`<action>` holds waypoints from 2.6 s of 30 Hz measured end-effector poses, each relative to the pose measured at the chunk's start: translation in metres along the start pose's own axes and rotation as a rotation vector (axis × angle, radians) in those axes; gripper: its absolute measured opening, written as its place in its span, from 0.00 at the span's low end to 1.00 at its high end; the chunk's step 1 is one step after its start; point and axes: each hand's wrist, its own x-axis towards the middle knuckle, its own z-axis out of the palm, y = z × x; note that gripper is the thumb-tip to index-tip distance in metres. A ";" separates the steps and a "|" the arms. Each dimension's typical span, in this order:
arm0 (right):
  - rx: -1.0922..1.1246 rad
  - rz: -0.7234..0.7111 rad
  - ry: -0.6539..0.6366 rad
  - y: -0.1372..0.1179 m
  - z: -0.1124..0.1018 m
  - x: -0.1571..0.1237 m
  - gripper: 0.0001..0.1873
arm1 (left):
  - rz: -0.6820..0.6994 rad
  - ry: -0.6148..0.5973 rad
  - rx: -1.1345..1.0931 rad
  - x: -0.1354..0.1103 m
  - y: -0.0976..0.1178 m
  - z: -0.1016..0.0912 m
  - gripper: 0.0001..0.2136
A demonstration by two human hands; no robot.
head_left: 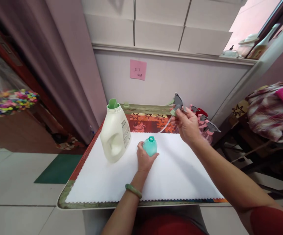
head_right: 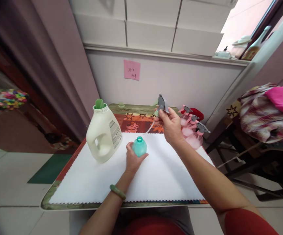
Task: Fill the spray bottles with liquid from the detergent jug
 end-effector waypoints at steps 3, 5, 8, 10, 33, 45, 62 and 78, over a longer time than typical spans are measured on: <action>0.012 0.037 0.036 0.015 0.005 -0.006 0.21 | -0.016 -0.008 0.001 0.000 0.000 0.000 0.45; 0.005 0.042 0.032 0.018 0.007 -0.008 0.21 | -0.017 -0.010 -0.004 0.000 0.000 0.000 0.45; -0.006 0.044 0.015 0.019 0.011 -0.010 0.21 | -0.017 -0.012 -0.004 0.000 0.000 -0.001 0.45; -0.013 0.050 -0.002 0.021 0.014 -0.012 0.21 | -0.014 -0.007 0.001 0.000 0.000 -0.001 0.45; -0.008 0.313 -0.005 0.096 0.000 -0.050 0.24 | -0.171 -0.190 -0.609 0.002 0.019 -0.026 0.41; 0.114 0.349 0.030 0.101 -0.010 -0.056 0.21 | -0.720 -0.510 -1.128 -0.001 0.028 -0.030 0.40; 0.172 0.338 0.050 0.102 -0.018 -0.057 0.20 | -0.648 -0.777 -1.294 0.001 0.022 -0.037 0.34; 0.267 0.270 -0.048 0.098 -0.002 -0.076 0.18 | -0.709 -1.010 -1.256 0.007 0.013 -0.038 0.49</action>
